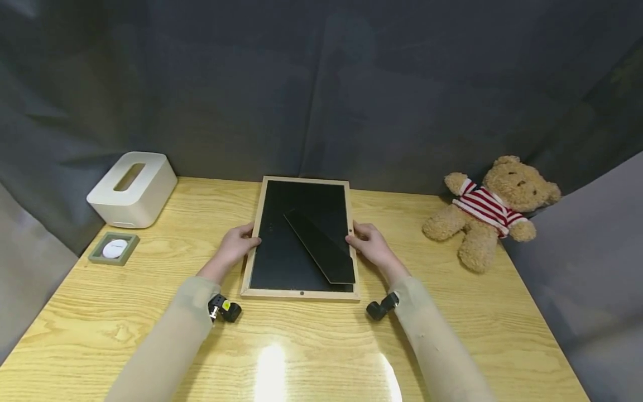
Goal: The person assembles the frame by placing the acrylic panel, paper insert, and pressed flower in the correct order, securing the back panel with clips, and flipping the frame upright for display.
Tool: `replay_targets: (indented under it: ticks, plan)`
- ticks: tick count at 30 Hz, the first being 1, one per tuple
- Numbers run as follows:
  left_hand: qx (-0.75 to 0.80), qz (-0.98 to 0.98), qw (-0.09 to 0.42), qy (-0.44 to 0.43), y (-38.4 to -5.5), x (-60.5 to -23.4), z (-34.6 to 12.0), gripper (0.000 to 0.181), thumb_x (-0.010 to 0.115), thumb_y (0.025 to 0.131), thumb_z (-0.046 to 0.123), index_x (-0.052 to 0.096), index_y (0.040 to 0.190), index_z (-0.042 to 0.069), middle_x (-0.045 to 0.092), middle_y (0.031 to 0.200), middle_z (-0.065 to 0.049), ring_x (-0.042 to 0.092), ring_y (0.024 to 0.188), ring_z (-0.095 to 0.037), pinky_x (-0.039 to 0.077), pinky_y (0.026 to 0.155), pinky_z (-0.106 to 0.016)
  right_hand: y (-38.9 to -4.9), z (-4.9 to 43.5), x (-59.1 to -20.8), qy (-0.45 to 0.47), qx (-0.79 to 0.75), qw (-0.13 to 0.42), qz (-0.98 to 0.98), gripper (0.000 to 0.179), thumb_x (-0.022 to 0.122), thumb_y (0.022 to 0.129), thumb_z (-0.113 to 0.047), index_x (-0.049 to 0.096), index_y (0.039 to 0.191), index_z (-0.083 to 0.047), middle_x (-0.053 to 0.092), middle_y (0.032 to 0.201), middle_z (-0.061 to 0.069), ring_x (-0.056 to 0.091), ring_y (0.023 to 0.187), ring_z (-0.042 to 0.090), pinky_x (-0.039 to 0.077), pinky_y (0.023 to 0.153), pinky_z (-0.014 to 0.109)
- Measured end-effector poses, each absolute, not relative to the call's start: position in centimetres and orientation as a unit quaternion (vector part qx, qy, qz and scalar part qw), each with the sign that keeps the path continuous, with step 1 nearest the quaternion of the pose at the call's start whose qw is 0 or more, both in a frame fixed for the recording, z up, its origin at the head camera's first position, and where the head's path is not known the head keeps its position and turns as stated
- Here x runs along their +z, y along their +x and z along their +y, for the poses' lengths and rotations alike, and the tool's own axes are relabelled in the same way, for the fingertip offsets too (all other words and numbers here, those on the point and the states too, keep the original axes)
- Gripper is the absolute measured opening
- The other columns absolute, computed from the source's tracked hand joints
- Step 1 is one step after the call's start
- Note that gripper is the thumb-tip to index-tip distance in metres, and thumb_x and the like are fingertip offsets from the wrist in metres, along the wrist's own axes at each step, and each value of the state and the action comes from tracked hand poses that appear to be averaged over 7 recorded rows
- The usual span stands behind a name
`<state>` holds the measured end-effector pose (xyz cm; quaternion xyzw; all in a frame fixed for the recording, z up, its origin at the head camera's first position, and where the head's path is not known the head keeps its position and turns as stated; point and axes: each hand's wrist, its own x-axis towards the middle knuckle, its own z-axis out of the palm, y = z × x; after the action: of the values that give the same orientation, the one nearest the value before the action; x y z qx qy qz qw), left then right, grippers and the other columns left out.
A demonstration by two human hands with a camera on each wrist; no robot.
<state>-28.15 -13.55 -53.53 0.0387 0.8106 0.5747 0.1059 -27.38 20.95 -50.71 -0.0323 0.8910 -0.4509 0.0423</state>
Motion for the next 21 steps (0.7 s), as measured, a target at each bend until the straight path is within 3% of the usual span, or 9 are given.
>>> replay_targets:
  ticks: [5, 9, 13, 17, 21]
  plan:
    - [0.608, 0.787, 0.097, 0.032, -28.1, -53.0, -14.0, 0.059, 0.058, 0.093, 0.007, 0.033, 0.147, 0.005, 0.053, 0.128, -0.026, 0.059, 0.103, -0.032, 0.055, 0.074, -0.031, -26.6, 20.8, -49.9, 0.004, -0.543, 0.059, 0.838, 0.064, 0.065, 0.092, -0.019, 0.035, 0.148, -0.009, 0.034, 0.147, 0.014, 0.044, 0.122, 0.031, 0.046, 0.095, 0.040]
    - [0.626, 0.775, 0.072, 0.037, -27.8, -52.3, -14.2, 0.059, 0.060, 0.093, 0.007, 0.037, 0.147, 0.011, 0.053, 0.122, -0.024, 0.055, 0.102, -0.031, 0.053, 0.074, -0.031, -26.2, 20.7, -49.1, 0.031, -0.621, 0.064, 0.781, 0.065, 0.068, 0.090, -0.015, 0.037, 0.147, -0.015, 0.046, 0.140, 0.018, 0.055, 0.114, 0.028, 0.047, 0.094, 0.042]
    - [0.649, 0.758, 0.045, 0.044, -27.3, -51.5, -14.2, 0.060, 0.061, 0.092, 0.006, 0.038, 0.147, 0.015, 0.046, 0.134, -0.020, 0.048, 0.108, -0.030, 0.049, 0.076, -0.028, -25.9, 20.6, -48.2, 0.006, -0.580, 0.014, 0.814, 0.064, 0.070, 0.088, -0.019, 0.041, 0.145, -0.018, 0.059, 0.125, 0.020, 0.062, 0.096, 0.019, 0.052, 0.085, 0.036]
    - [0.684, 0.727, 0.030, 0.047, -26.9, -50.9, -14.2, 0.063, 0.061, 0.091, 0.003, 0.037, 0.147, 0.018, 0.035, 0.148, -0.012, 0.048, 0.116, -0.032, 0.052, 0.079, -0.025, -25.7, 20.1, -47.2, -0.026, -0.534, -0.060, 0.843, 0.063, 0.073, 0.086, -0.019, 0.044, 0.143, -0.018, 0.055, 0.133, 0.010, 0.060, 0.091, 0.016, 0.052, 0.074, 0.022]
    - [0.705, 0.708, 0.002, 0.049, -26.7, -50.6, -14.0, 0.064, 0.065, 0.090, 0.004, 0.040, 0.146, 0.021, 0.037, 0.147, -0.008, 0.050, 0.115, -0.030, 0.054, 0.078, -0.025, -25.7, 19.6, -46.4, -0.041, -0.544, -0.105, 0.832, 0.065, 0.074, 0.084, -0.012, 0.046, 0.142, -0.017, 0.050, 0.139, 0.007, 0.059, 0.089, 0.017, 0.050, 0.069, 0.016]
